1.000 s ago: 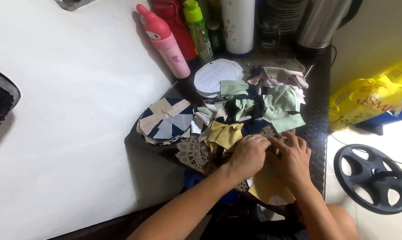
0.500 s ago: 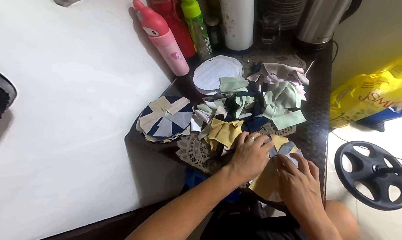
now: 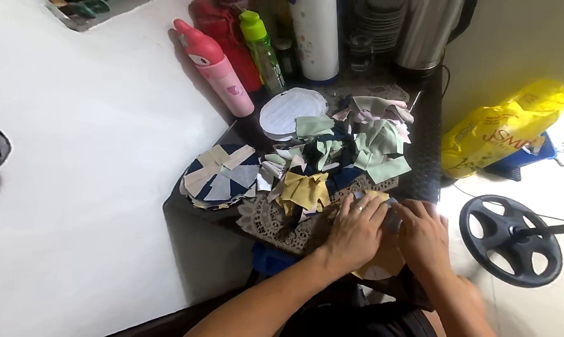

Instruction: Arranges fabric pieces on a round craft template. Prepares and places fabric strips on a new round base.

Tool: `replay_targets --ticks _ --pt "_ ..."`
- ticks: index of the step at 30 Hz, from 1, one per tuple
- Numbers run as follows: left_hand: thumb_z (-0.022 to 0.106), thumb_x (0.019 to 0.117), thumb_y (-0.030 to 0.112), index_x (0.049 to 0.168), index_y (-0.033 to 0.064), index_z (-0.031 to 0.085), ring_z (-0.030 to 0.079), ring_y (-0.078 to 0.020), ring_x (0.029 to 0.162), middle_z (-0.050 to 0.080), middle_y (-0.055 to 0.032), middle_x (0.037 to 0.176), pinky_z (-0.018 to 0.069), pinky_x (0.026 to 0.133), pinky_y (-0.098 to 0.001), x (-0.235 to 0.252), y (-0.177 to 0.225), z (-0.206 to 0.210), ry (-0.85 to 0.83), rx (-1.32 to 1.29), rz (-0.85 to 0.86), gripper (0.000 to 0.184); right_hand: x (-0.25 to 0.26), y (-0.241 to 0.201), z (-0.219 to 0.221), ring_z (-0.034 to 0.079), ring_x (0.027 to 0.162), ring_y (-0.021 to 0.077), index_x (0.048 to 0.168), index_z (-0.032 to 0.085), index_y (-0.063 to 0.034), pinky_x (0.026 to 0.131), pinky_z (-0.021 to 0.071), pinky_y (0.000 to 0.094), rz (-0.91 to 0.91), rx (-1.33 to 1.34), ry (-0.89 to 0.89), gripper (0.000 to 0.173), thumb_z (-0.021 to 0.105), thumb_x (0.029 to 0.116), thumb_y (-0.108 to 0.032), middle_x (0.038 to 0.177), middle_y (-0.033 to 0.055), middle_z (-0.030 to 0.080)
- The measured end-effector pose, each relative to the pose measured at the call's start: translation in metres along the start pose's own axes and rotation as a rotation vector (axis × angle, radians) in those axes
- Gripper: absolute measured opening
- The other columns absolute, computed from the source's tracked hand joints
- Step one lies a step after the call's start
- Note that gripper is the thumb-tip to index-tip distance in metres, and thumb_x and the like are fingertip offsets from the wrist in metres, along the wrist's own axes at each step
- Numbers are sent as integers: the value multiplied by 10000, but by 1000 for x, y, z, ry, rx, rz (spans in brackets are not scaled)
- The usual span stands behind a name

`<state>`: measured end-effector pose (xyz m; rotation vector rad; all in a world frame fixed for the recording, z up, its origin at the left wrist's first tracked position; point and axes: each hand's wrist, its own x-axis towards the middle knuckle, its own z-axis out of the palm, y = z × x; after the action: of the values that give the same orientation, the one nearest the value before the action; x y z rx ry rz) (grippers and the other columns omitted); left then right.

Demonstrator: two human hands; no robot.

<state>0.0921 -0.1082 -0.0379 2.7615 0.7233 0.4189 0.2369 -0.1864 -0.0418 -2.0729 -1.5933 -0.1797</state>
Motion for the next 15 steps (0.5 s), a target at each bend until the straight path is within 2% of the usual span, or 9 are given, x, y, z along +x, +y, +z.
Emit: replay_targets --ticks 2,3,4,6,8,11,15 --pt "584 946 92 1484 15 519 326 -311 1532 392 -122 1633 168 1211 -658 -1 4 -2 -188 -39 -49 547 8 1 6 657 1067 416 1131 790 -140 839 492 578 -19 -26 -29 358 560 902 11 1083 161 723" --pt "580 948 101 1524 16 464 259 -297 1560 325 -112 1669 121 1225 -648 -1 3 -1 -247 -35 -64 594 12 1 8 655 1059 419 1128 793 -138 845 490 577 -23 -32 -52 352 562 907 11 1070 169 719" --pt "576 961 143 1546 24 434 239 -287 1568 304 -101 1680 114 1230 -639 -3 1 3 -258 -18 -65 614 15 1 9 657 1054 420 1109 795 -130 845 491 576 -23 -30 -80 338 561 911 14 1059 173 719" --pt "532 1013 261 1591 63 372 224 -271 1574 288 -77 1689 120 1240 -621 -7 -3 10 -248 0 -62 632 23 1 2 638 1114 415 1096 793 -121 891 472 586 50 31 -202 319 545 939 2 1122 169 719" --pt "484 1048 331 1595 82 373 233 -274 1571 297 -78 1685 126 1241 -622 -7 -3 11 -226 -19 -61 612 34 6 -8 590 1203 417 1175 772 -124 961 433 609 173 162 -310 366 503 961 3 1240 171 688" --pt "447 1063 364 1572 91 419 274 -282 1557 337 -86 1668 154 1234 -626 -7 -3 11 -191 -33 -55 578 30 18 -7 633 1096 458 1200 764 -133 860 471 632 176 223 -137 405 493 947 30 1163 204 704" --pt "431 1068 382 1601 107 367 230 -262 1572 311 -65 1681 117 1247 -605 -6 -3 9 -227 -22 -67 604 21 15 0 650 1029 442 1154 788 -172 809 482 599 9 93 -41 376 535 936 1 1084 189 712"
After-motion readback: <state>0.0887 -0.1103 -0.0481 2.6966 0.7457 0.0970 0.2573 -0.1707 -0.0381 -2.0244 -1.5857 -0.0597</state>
